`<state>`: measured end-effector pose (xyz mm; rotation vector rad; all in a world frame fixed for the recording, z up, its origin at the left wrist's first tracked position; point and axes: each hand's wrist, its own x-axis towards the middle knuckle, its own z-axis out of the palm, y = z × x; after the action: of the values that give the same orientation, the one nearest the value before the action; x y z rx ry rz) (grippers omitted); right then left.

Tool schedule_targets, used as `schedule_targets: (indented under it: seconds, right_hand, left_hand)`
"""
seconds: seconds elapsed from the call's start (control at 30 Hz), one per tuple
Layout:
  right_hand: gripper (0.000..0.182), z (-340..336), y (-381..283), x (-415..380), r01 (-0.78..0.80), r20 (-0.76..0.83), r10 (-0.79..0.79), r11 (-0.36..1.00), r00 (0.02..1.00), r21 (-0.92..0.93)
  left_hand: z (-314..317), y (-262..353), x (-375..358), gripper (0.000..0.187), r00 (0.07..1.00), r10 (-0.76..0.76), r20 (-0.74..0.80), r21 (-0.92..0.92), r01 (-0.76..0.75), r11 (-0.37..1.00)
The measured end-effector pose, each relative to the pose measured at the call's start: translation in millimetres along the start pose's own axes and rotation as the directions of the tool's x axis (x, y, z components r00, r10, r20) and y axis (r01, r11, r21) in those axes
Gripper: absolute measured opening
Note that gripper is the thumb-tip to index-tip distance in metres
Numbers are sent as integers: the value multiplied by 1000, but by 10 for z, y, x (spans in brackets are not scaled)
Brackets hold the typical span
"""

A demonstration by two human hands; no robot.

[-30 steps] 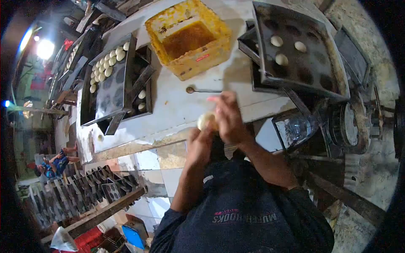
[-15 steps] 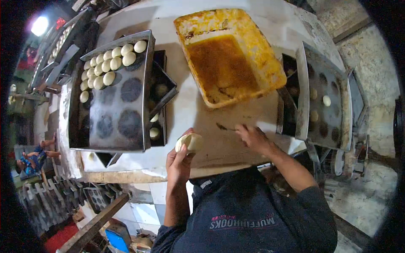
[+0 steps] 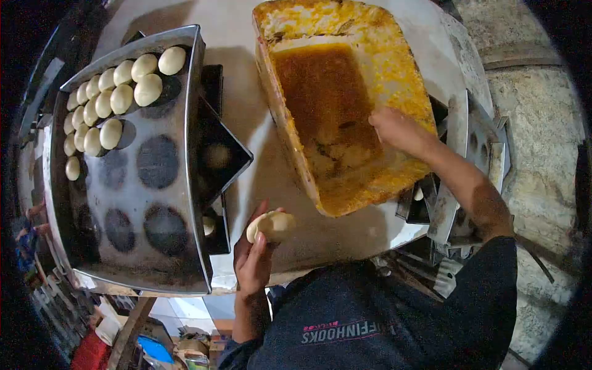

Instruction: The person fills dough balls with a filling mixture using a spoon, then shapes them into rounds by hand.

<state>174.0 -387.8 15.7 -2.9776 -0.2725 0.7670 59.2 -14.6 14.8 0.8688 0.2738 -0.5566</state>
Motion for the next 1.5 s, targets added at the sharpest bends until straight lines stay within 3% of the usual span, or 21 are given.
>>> schedule_targets:
  seconds: [0.17, 0.23, 0.37, 0.43, 0.47, 0.53, 0.57, 0.63, 0.73, 0.83, 0.87, 0.93, 1.07, 1.13, 1.17, 1.23, 1.3, 1.33, 1.43, 1.47, 1.5]
  right_hand:
    - [20, 91, 50, 138, 99, 409, -31, 984, 912, -145]
    - [18, 321, 129, 117, 486, 542, -325, 855, 775, -180]
    - [19, -150, -56, 18, 386, 352, -369, 922, 860, 21]
    - [21, -550, -276, -176, -3, 483, -353, 804, 801, 594]
    - [21, -570, -301, -307, 1, 474, -353, 803, 807, 596]
    - [21, -574, -367, -643, 105, 175, -372, 623, 911, 775]
    - [21, -581, -514, -820, 114, 165, -373, 622, 913, 774]
    - [19, -558, -897, -1184, 337, -212, -264, 664, 941, 668]
    - [33, -300, -1337, -1544, 474, -437, -272, 750, 857, 461]
    - [48, 485, -1538, -1590, 457, -599, -233, 852, 766, 254]
    - [48, 743, -1544, -1544, 467, -608, -234, 846, 759, 257]
    - [54, 1228, -1537, -1428, 398, -678, -165, 894, 716, 204]
    - [53, 1986, -1317, -1181, 298, -653, -76, 925, 754, 237]
    - [38, 2394, -1101, -964, 49, -327, 245, 728, 913, 684]
    - [38, 2283, -1182, -1072, 57, -336, 245, 727, 909, 685]
    - [32, 1595, -1584, -1441, 407, -781, -20, 862, 624, 302]
    - [30, 1085, -1893, -2073, 535, -597, 98, 346, 796, 771]
    - [32, 976, -2001, -2283, 551, -672, 146, 462, 726, 695]
    - [31, 812, -2114, -2899, 480, -757, 140, 696, 638, 534]
    - [31, 832, -2114, -3044, 479, -760, 153, 694, 631, 538]
    - [26, 861, -2111, -3170, 509, -831, 165, 722, 531, 468]
  left_hand:
    - [-167, -89, -55, 62, 996, -33, -86, -96, 25, 995]
    - [-126, -77, -62, 60, 995, -40, -96, -77, 33, 997]
    - [45, 32, -111, 57, 997, 80, 5, -1, -80, 997]
    - [145, 106, -176, 56, 996, 83, 12, 20, -84, 996]
    - [194, 123, -208, 54, 996, 85, 13, 32, -85, 996]
    - [292, 124, -240, 53, 997, 79, 28, -25, -78, 997]
    - [357, 122, -254, 53, 997, 66, 36, -89, -63, 994]
    - [549, 140, -300, 51, 990, 123, 65, -88, -117, 989]
    - [690, 119, -393, 49, 990, -84, 114, -305, 116, 945]
    - [639, -48, -413, 48, 989, -104, 109, -354, 136, 925]
    - [516, -155, -397, 46, 993, -113, 23, -217, 115, 969]
    - [243, -462, -315, 46, 985, -145, -91, -218, 123, 968]
    - [87, -651, -423, 43, 968, -70, -240, -226, 14, 974]
    - [157, -672, -548, 42, 979, 14, -202, -252, -66, 965]
    - [200, -690, -620, 42, 982, 95, -163, -290, -139, 947]
    - [308, -786, -767, 43, 989, 125, -83, -286, -143, 948]
    - [605, -1112, -992, 45, 953, 298, 57, -53, -295, 954]
    - [682, -1308, -1052, 51, 874, 471, 119, 236, -486, 841]
    - [989, -1629, -1437, 71, 780, 571, 256, 516, -610, 601]
    - [1062, -1638, -1552, 74, 706, 606, 365, 676, -649, 349]
    - [1167, -1685, -1660, 74, 731, 606, 314, 584, -652, 484]
